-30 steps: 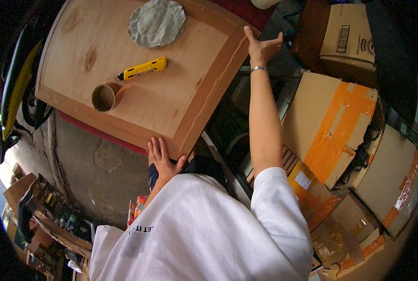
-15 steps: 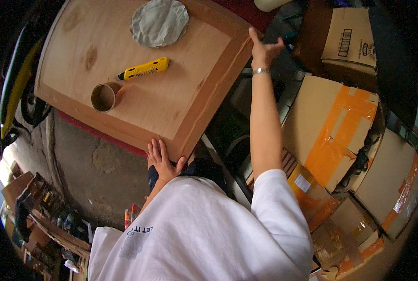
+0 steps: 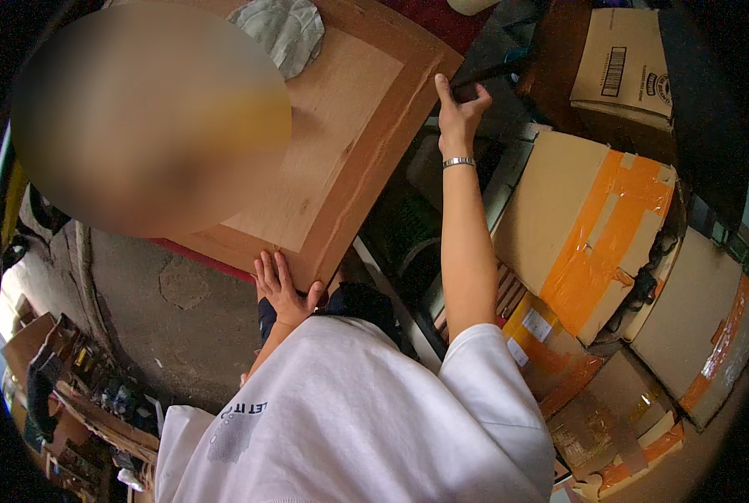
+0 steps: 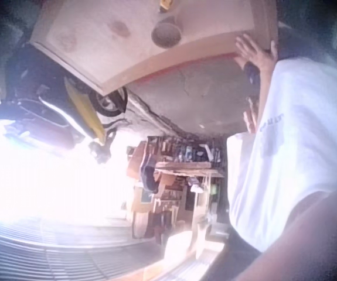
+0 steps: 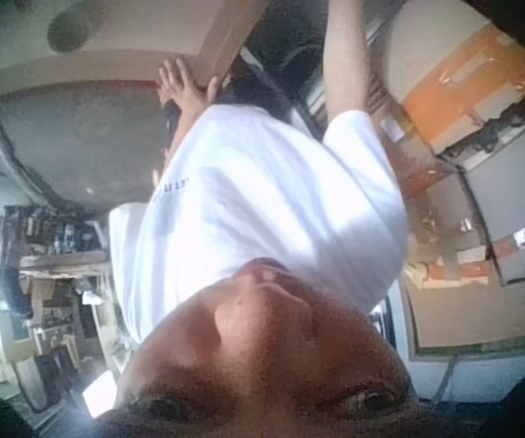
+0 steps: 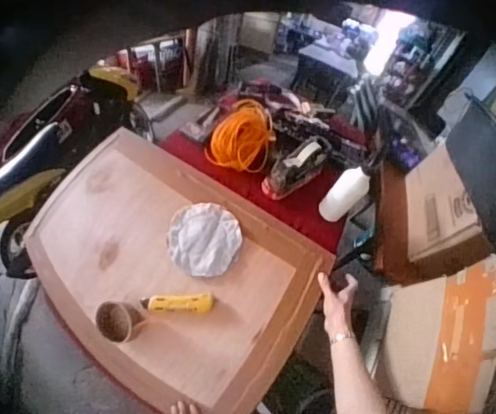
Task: The person aligns and presses a wooden frame onto a backing board, then measures and marks the board with a tape measure and utility knife. They place screws into pre-drilled holes and use a power drill to fasten the frame to the backing board.
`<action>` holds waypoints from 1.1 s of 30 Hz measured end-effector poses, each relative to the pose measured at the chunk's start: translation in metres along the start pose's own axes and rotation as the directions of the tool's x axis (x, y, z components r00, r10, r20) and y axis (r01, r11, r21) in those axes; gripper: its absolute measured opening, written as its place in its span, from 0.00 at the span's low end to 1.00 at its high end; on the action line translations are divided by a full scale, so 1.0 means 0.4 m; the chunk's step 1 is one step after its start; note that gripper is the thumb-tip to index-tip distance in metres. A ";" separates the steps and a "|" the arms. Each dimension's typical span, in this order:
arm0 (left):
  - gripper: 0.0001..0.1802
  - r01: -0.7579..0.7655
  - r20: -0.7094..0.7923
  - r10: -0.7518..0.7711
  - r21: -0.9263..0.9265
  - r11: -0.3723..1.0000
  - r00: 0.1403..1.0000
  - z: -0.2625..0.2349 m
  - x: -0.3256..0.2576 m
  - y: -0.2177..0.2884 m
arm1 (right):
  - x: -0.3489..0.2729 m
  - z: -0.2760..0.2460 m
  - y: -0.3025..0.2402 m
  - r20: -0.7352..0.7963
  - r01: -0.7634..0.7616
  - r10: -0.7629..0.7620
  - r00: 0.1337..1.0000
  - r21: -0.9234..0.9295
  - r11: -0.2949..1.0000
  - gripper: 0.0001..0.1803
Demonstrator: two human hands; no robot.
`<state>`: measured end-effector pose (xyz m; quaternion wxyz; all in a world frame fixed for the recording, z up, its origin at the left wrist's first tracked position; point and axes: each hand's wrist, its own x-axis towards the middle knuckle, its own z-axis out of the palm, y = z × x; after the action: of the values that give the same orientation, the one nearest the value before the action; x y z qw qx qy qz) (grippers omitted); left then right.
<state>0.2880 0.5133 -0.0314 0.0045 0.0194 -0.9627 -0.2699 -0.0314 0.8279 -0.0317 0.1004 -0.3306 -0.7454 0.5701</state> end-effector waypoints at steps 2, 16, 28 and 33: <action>0.50 -0.013 0.014 0.013 0.004 1.000 1.000 0.003 -0.001 -0.001 | 0.062 -0.014 0.001 -0.067 0.106 -0.117 0.991 -0.158 0.982 0.56; 0.49 -0.051 0.022 0.050 0.046 0.998 0.999 0.000 -0.003 -0.008 | 0.225 0.017 -0.044 0.078 0.397 -0.421 0.904 -0.520 0.756 0.54; 0.48 -0.042 0.016 0.042 0.057 0.997 0.999 0.006 -0.002 -0.007 | 0.026 -0.042 -0.008 0.031 0.087 -0.082 0.996 -0.290 0.953 0.56; 0.48 -0.027 0.047 0.023 0.079 0.997 0.999 0.002 -0.007 -0.007 | -0.280 -0.024 0.063 0.104 0.041 -0.021 0.994 -0.190 0.981 0.45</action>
<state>0.2908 0.5112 -0.0335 -0.0152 0.0013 -0.9727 -0.2317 0.0686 0.7708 -0.0261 0.0388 -0.2976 -0.8062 0.5100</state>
